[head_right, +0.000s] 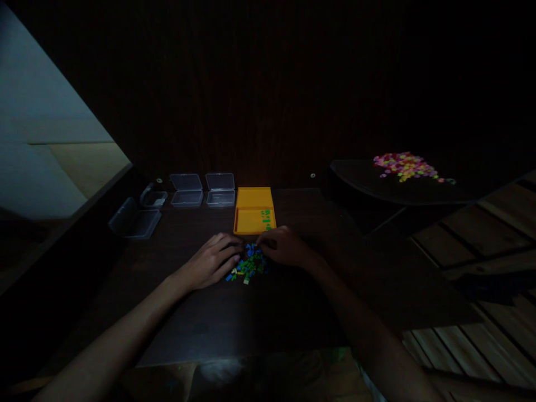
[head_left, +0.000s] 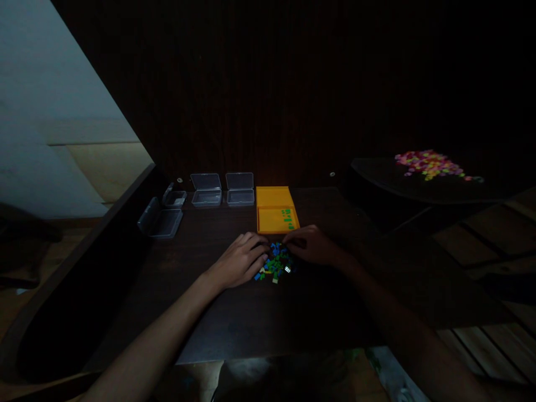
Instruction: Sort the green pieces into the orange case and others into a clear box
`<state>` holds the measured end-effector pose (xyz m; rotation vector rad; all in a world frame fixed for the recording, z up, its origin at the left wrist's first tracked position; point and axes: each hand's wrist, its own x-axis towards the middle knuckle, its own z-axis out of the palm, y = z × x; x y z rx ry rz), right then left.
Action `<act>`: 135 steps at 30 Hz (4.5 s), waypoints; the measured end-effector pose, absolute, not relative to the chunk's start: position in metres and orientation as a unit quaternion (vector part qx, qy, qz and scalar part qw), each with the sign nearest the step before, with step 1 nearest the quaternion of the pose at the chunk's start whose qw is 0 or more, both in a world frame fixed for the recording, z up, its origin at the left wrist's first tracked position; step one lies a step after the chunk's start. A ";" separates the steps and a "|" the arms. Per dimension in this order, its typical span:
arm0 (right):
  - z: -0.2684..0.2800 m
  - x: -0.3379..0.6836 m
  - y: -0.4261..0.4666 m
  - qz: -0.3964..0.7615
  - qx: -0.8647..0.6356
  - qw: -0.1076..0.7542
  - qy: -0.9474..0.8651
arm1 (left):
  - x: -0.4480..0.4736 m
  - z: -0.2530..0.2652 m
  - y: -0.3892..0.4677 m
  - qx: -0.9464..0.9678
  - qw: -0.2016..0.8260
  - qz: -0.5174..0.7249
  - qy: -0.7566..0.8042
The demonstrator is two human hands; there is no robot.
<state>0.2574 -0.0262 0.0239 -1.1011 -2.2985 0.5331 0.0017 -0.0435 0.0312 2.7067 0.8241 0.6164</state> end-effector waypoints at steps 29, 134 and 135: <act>0.028 0.236 -0.038 0.260 -0.395 0.189 -0.861 | 0.008 0.022 -0.050 0.913 0.105 0.272 0.286; -0.010 0.262 0.015 0.181 -0.562 0.437 -0.679 | 0.021 0.022 -0.051 0.747 0.358 0.391 0.401; -0.010 0.262 0.016 0.181 -0.563 0.434 -0.679 | 0.021 0.021 -0.050 0.748 0.355 0.391 0.402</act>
